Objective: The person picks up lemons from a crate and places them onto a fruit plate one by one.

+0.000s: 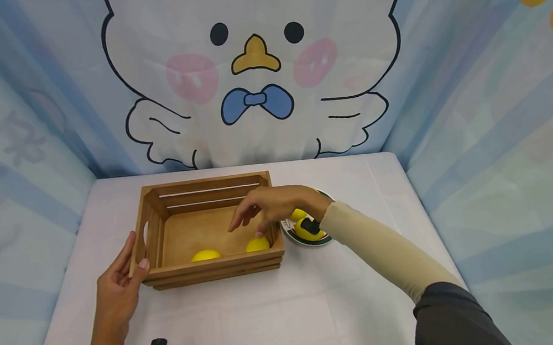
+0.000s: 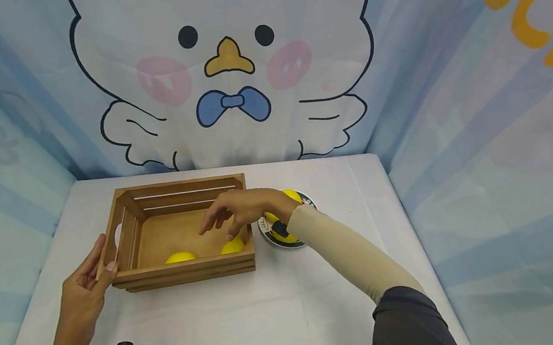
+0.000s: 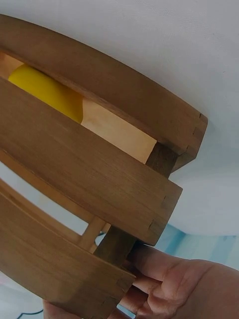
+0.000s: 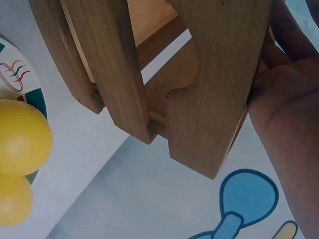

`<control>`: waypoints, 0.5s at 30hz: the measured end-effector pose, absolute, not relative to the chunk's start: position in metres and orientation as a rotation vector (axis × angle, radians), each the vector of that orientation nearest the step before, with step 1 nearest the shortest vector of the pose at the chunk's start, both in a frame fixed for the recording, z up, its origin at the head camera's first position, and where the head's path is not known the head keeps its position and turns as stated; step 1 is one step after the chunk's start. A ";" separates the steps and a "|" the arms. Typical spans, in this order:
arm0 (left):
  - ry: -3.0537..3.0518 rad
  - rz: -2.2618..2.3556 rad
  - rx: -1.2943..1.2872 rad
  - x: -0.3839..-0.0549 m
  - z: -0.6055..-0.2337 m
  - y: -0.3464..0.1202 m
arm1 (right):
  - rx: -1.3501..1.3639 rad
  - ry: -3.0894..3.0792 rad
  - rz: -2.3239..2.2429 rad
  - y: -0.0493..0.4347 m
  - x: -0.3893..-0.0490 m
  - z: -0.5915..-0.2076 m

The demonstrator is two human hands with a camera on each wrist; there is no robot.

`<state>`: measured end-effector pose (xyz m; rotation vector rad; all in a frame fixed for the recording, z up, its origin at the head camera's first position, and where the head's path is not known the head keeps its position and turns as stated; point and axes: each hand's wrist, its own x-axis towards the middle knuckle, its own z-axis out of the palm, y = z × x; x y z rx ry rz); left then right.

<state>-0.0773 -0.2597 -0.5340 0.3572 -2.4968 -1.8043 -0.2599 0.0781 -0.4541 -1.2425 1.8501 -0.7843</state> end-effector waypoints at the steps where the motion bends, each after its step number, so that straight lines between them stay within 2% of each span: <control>1: -2.495 -1.805 0.356 -0.078 -0.534 -0.260 | -1.244 1.855 -0.770 0.077 -0.260 -0.454; 15: -2.493 -1.810 0.348 -0.079 -0.536 -0.261 | -1.183 1.850 -0.570 0.057 -0.266 -0.458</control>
